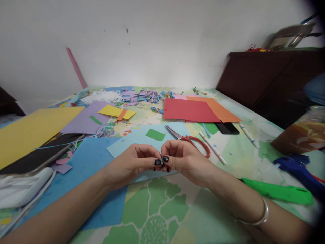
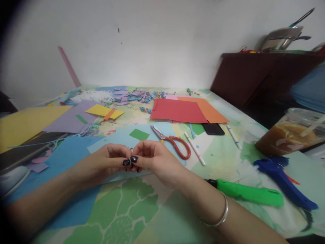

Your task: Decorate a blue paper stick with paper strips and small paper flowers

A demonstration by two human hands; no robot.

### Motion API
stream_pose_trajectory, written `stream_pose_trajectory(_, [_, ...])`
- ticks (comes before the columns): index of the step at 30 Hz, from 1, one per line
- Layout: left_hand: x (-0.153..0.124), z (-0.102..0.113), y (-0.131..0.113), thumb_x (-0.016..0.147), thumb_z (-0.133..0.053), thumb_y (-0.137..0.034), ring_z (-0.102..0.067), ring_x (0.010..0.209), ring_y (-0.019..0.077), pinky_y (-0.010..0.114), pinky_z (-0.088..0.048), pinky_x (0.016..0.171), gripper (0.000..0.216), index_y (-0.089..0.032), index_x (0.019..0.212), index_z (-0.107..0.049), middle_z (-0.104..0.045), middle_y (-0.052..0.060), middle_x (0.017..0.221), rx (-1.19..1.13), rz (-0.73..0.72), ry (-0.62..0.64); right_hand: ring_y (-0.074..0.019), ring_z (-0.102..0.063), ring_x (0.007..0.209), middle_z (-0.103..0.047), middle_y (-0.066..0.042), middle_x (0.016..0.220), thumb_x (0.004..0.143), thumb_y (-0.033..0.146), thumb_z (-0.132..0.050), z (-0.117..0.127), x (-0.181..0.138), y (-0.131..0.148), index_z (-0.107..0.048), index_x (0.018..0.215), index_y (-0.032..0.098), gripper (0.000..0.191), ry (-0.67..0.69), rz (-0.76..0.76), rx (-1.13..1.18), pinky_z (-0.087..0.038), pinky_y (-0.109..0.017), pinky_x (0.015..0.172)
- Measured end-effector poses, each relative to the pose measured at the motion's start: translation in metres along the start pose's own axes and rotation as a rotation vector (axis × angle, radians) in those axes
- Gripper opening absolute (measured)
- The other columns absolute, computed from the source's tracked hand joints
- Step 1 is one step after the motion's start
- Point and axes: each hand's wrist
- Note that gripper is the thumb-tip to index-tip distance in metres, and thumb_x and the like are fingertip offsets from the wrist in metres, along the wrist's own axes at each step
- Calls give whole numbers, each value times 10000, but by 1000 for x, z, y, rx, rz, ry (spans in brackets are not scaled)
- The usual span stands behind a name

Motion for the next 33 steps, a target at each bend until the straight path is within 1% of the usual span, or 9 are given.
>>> stream_pose_trajectory(9, [0,2,2,729,-725,-185,-673,752,165,311,-495,800,17,-168,732,-727,-726,43,737,20,2,15,-80,-585,597,-614,20,650,671,227,-782,0,0,0,-586,748,148,225,6,-55,42,-429,-205,582])
stream_pose_trajectory(15, [1,3,1,736,-728,-211,-668,752,166,308,-492,781,41,-171,739,-721,-725,43,743,42,6,13,-93,-588,610,-602,15,661,697,203,-723,0,0,2,-574,759,158,168,-7,-58,-3,-435,-226,597])
stream_pose_trajectory(20, [1,2,0,743,-735,-243,-614,698,114,227,-453,673,72,-172,746,-721,-703,21,731,100,20,-86,-103,-601,633,-600,18,669,705,138,-651,-2,2,1,-566,753,159,100,-128,55,-182,-434,-228,597])
stream_pose_trajectory(26, [4,0,1,703,-764,-244,-611,690,113,225,-463,680,91,-178,761,-744,-713,22,731,95,30,-149,-123,-613,661,-615,5,698,702,174,-630,0,5,-2,-565,772,164,96,-206,116,-381,-465,-260,626])
stream_pose_trajectory(30, [4,0,2,628,-808,-202,-628,710,120,225,-472,696,167,-181,784,-755,-732,25,775,61,43,-193,-136,-603,659,-600,-5,692,702,168,-598,0,6,-2,-566,764,160,70,-239,165,-490,-464,-281,622])
stream_pose_trajectory(33, [3,0,4,603,-818,-187,-626,697,119,226,-471,680,197,-178,788,-752,-731,23,772,58,35,-212,-145,-594,651,-598,-11,686,719,171,-571,0,7,-4,-558,756,166,39,-263,192,-576,-457,-289,604])
Point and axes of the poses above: each hand's wrist, its own x-axis towards the middle knuckle, its own z-axis out of the back of the hand, y = z × x
